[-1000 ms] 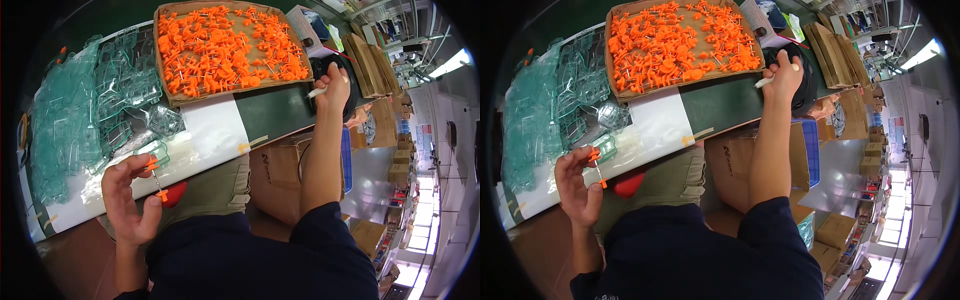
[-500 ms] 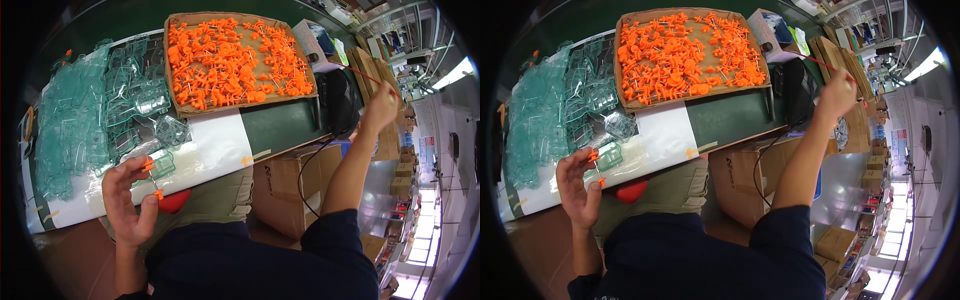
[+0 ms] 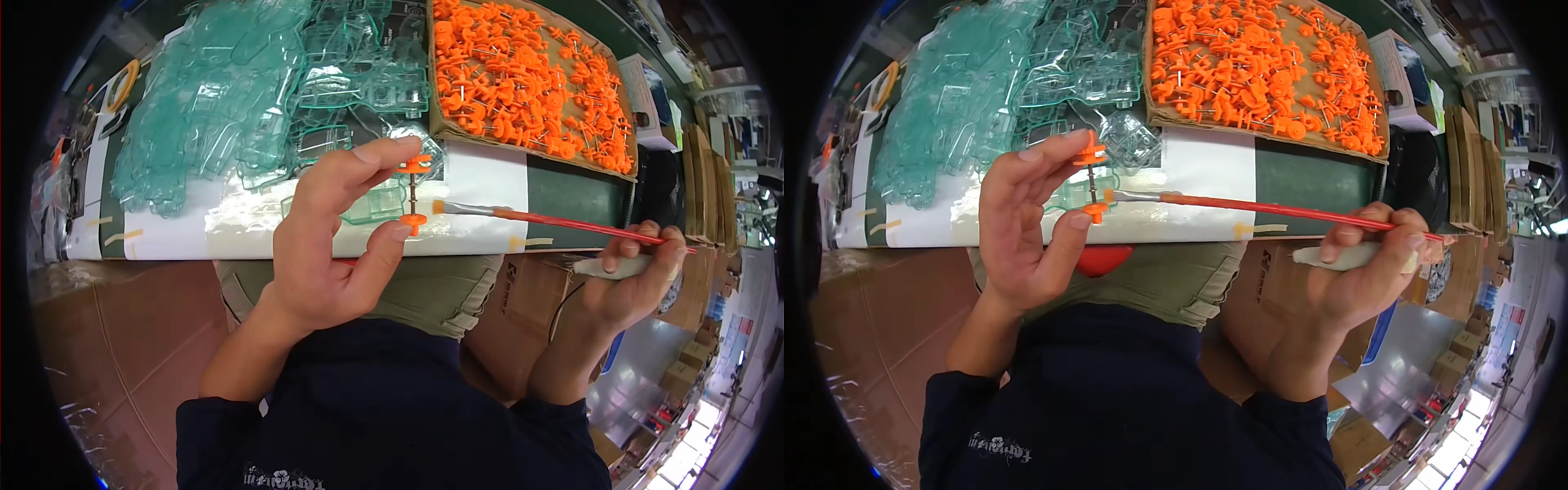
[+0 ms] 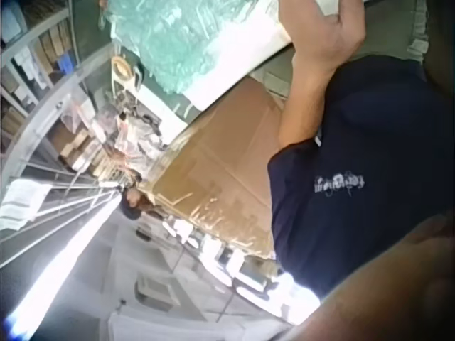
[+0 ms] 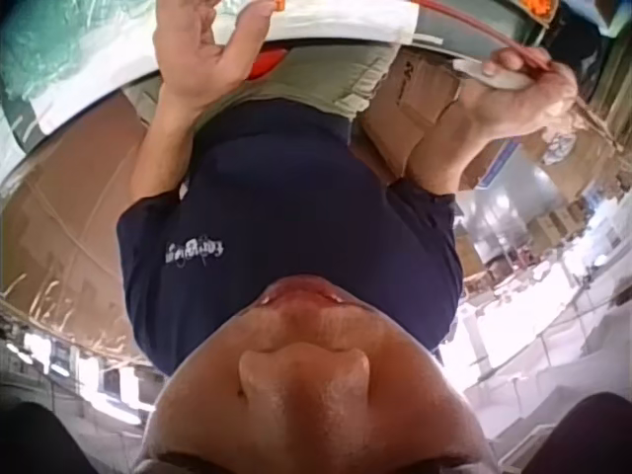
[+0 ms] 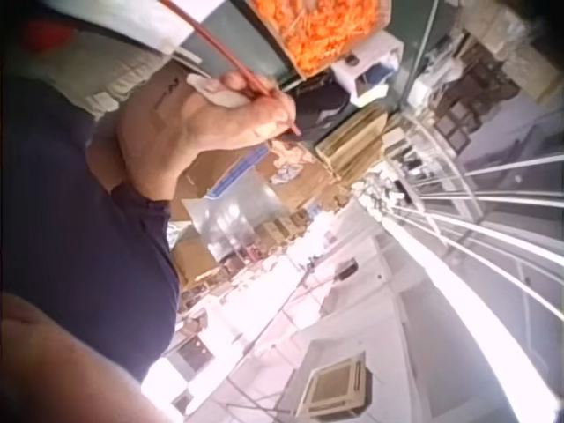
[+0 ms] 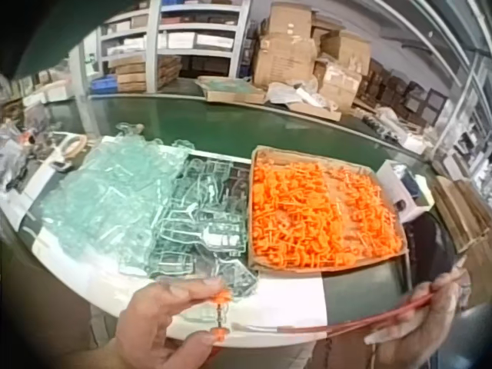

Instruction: The person assembles small plastic electronic components by inserting orange plastic pins into green plastic housings using a manual assembly tool.

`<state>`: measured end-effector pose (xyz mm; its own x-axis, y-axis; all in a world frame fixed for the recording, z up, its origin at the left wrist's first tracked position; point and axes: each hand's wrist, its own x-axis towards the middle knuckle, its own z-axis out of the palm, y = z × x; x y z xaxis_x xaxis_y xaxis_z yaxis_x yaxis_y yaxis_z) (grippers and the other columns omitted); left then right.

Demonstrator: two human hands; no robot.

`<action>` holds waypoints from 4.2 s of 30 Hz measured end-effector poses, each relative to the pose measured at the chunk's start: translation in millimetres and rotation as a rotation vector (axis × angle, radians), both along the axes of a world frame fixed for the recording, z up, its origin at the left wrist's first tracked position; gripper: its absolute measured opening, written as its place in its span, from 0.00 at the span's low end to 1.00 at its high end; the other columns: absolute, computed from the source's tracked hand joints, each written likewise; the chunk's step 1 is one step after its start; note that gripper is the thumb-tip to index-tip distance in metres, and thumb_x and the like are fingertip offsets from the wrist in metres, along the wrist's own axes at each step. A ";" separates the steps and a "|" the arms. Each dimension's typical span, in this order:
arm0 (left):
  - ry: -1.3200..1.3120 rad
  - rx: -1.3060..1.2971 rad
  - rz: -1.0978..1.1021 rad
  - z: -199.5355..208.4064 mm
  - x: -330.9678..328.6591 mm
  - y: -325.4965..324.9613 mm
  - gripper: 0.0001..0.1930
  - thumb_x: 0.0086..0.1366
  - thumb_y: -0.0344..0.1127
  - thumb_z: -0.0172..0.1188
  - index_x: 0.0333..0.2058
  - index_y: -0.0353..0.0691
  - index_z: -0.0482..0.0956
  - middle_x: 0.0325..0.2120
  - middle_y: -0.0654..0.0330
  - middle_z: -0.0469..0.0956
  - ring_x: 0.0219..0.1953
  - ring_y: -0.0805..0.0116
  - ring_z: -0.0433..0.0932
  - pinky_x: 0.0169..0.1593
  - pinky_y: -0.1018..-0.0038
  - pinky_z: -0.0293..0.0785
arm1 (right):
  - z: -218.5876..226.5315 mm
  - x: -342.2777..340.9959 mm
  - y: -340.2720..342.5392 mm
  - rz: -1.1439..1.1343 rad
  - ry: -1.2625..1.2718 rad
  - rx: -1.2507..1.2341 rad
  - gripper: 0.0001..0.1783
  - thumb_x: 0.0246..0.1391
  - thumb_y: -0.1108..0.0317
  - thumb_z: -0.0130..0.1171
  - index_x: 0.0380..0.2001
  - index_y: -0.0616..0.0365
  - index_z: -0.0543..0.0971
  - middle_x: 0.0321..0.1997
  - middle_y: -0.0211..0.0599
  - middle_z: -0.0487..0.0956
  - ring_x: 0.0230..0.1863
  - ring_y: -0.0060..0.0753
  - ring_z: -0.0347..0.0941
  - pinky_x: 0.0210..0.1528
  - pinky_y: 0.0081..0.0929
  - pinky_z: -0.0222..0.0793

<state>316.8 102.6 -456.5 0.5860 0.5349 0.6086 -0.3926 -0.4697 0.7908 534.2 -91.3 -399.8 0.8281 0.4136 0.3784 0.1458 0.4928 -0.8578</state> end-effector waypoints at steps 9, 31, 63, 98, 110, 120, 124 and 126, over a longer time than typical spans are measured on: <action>0.022 0.015 0.033 -2.9 -11.3 -1.3 0.32 0.58 0.16 0.60 0.62 0.31 0.62 0.58 0.43 0.74 0.57 0.52 0.77 0.60 0.65 0.76 | -17.1 -14.9 13.6 0.068 0.039 -0.051 0.11 0.72 0.58 0.53 0.45 0.54 0.75 0.37 0.37 0.79 0.26 0.18 0.71 0.19 0.15 0.65; 0.133 0.214 0.137 0.1 -13.3 0.7 0.31 0.56 0.21 0.64 0.60 0.34 0.69 0.55 0.52 0.79 0.53 0.57 0.79 0.55 0.68 0.74 | -5.2 -14.8 9.9 0.058 -0.017 -0.028 0.10 0.72 0.59 0.51 0.44 0.54 0.75 0.32 0.36 0.78 0.24 0.19 0.68 0.22 0.18 0.67; 0.207 0.201 0.102 9.9 -19.6 -8.1 0.30 0.54 0.24 0.66 0.58 0.33 0.73 0.54 0.54 0.80 0.52 0.56 0.79 0.57 0.68 0.74 | -5.3 -16.4 12.5 0.020 -0.080 -0.082 0.12 0.72 0.59 0.51 0.40 0.54 0.77 0.35 0.32 0.78 0.25 0.17 0.68 0.26 0.17 0.67; 0.281 0.042 -0.046 -13.4 -30.5 -11.0 0.37 0.60 0.17 0.51 0.68 0.40 0.54 0.65 0.40 0.66 0.62 0.50 0.72 0.61 0.62 0.71 | 35.1 225.8 -31.6 -1.016 -0.107 -0.359 0.14 0.60 0.63 0.58 0.41 0.63 0.74 0.27 0.42 0.80 0.20 0.31 0.78 0.17 0.25 0.75; 0.259 -0.101 0.117 -15.6 -42.0 -10.6 0.35 0.59 0.17 0.51 0.66 0.34 0.55 0.63 0.41 0.67 0.63 0.48 0.71 0.64 0.60 0.70 | 14.5 146.9 -3.9 -0.913 -0.002 0.048 0.13 0.62 0.58 0.54 0.40 0.57 0.74 0.24 0.32 0.68 0.16 0.21 0.62 0.13 0.23 0.57; 0.135 -0.006 -0.018 -12.9 -2.4 -23.7 0.30 0.58 0.17 0.61 0.60 0.29 0.66 0.56 0.45 0.76 0.54 0.54 0.79 0.56 0.67 0.78 | -8.3 -54.9 73.5 0.630 0.212 0.457 0.23 0.72 0.50 0.36 0.23 0.42 0.68 0.22 0.24 0.68 0.18 0.24 0.61 0.17 0.27 0.60; 0.151 0.003 -0.028 -11.5 -8.4 -25.8 0.30 0.57 0.17 0.62 0.59 0.30 0.66 0.57 0.45 0.76 0.54 0.54 0.79 0.56 0.67 0.78 | -18.0 -64.2 85.3 0.766 0.218 0.447 0.23 0.73 0.50 0.35 0.24 0.42 0.69 0.23 0.23 0.68 0.20 0.24 0.62 0.20 0.29 0.63; 0.123 0.010 -0.022 -14.6 -9.9 -26.0 0.29 0.57 0.17 0.62 0.59 0.30 0.66 0.57 0.46 0.76 0.54 0.54 0.79 0.55 0.67 0.78 | -20.8 -67.1 86.3 0.775 0.214 0.424 0.23 0.73 0.50 0.34 0.25 0.43 0.69 0.24 0.24 0.69 0.21 0.25 0.63 0.21 0.29 0.64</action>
<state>306.8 76.6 -471.0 0.6683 0.5150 0.5368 -0.3032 -0.4704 0.8288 467.1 -5.0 -420.6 0.4456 0.7450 0.4964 -0.4997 0.6670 -0.5527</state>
